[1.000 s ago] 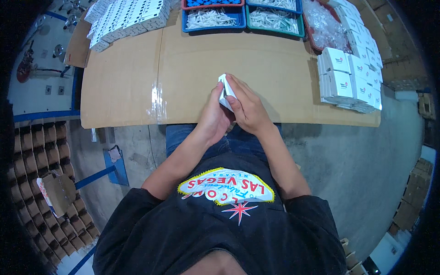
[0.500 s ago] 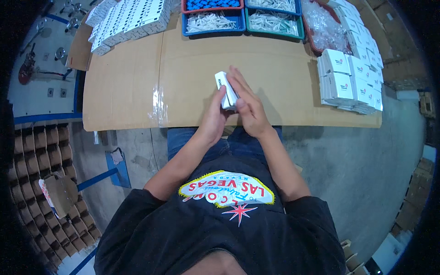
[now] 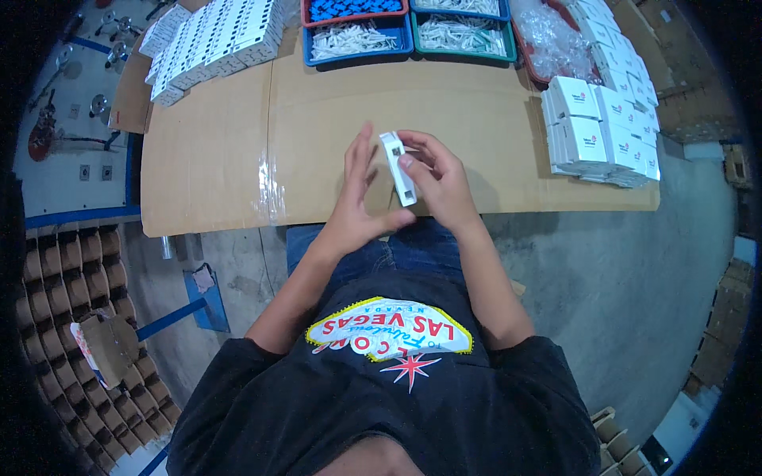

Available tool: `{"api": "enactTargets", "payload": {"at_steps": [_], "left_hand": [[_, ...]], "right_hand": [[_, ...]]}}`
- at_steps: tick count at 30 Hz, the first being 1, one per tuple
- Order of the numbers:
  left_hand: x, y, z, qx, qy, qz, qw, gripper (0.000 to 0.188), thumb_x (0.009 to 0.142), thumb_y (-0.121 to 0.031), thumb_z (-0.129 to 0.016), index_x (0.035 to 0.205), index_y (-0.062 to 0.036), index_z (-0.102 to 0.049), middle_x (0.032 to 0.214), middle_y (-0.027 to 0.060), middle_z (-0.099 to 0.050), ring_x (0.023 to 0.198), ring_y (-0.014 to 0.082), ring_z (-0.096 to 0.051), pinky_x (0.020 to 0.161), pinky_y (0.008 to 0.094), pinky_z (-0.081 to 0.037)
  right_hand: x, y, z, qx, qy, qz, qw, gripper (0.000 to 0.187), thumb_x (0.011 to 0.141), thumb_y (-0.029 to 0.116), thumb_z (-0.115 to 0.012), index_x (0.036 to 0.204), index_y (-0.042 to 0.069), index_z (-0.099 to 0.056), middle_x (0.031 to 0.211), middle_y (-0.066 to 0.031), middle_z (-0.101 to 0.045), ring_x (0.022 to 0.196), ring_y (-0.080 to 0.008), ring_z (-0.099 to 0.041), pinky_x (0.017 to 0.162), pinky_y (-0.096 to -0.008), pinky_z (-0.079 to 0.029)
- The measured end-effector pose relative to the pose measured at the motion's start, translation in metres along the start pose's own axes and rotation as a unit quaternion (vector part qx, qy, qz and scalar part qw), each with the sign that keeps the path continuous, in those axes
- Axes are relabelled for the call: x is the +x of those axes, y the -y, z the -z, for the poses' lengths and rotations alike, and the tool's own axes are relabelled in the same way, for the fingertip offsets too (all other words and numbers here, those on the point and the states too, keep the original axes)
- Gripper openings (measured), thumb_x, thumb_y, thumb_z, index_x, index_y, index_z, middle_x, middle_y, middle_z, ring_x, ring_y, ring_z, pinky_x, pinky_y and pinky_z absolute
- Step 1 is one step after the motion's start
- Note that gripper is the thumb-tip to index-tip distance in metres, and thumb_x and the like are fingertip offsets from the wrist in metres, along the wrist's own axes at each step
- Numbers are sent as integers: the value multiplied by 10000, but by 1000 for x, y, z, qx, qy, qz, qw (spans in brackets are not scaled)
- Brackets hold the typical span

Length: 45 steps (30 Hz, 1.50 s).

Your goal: The person assembles a small white box by inserting a plastic bag containing white components and a blue plastic piece into the box. They then close the box and inspect it.

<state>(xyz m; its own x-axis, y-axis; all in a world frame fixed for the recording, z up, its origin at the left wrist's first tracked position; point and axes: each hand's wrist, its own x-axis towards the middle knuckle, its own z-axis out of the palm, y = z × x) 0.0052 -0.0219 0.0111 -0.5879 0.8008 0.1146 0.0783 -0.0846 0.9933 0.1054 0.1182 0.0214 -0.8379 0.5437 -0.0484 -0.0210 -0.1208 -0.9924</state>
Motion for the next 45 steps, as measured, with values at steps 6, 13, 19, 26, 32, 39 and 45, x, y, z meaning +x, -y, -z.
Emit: {"api": "enactTargets", "payload": {"at_steps": [6, 13, 19, 26, 32, 39, 45], "left_hand": [[0, -18, 6, -419, 31, 344, 839, 680, 996, -672, -404, 1409, -134, -446, 1200, 84, -575, 1119, 210, -603, 902, 400, -549], [0, -21, -9, -342, -100, 321, 878, 510, 1012, -607, -452, 1269, -174, -534, 1039, 8, -589, 995, 126, -607, 832, 332, -522], [-3, 13, -16, -314, -151, 316, 882, 491, 1031, -587, -428, 1215, -151, -560, 1017, 3, -588, 989, 107, -585, 843, 304, -479], [-2, 20, -19, -328, -176, 287, 883, 531, 1034, -584, -424, 1187, -99, -575, 1047, 13, -593, 991, 129, -578, 904, 310, -462], [-7, 25, -19, -331, -181, 272, 885, 527, 1031, -576, -438, 1188, -92, -575, 1047, 18, -595, 999, 132, -575, 909, 317, -460], [-6, 13, -22, -347, -196, 305, 865, 451, 1044, -529, -421, 1078, -105, -572, 929, 18, -583, 844, 115, -556, 727, 313, -459], [4, 3, -8, -408, -145, 299, 850, 541, 1003, -602, -433, 1167, -95, -528, 1025, 75, -604, 980, 217, -616, 851, 410, -514]], "right_hand": [[-8, 2, -8, -215, 72, 167, 960, 578, 846, 145, -737, 1371, -3, -544, 1385, -176, -595, 1243, -252, -610, 995, -385, -516], [-4, -18, -19, -296, 60, 226, 926, 492, 866, 135, -699, 1322, -18, -594, 1326, -228, -627, 1158, -343, -656, 930, -405, -552], [-4, -35, -25, -324, 64, 249, 910, 438, 967, 126, -570, 1369, -43, -538, 1189, -250, -666, 965, -383, -682, 869, -426, -546], [-5, -42, -28, -357, 52, 276, 891, 415, 1000, 115, -510, 1379, -52, -526, 1127, -254, -676, 931, -380, -684, 821, -430, -550], [-8, -42, -28, -360, 48, 277, 890, 410, 996, 107, -513, 1375, -48, -538, 1116, -249, -684, 910, -374, -692, 806, -423, -558], [-10, -38, -26, -334, 57, 258, 905, 406, 1008, 109, -503, 1390, -24, -538, 1115, -248, -687, 914, -377, -695, 815, -415, -558], [-2, -37, -20, -198, 36, 141, 969, 371, 1062, 194, -470, 1366, 11, -580, 1134, -181, -714, 887, -250, -713, 788, -363, -562]]}}
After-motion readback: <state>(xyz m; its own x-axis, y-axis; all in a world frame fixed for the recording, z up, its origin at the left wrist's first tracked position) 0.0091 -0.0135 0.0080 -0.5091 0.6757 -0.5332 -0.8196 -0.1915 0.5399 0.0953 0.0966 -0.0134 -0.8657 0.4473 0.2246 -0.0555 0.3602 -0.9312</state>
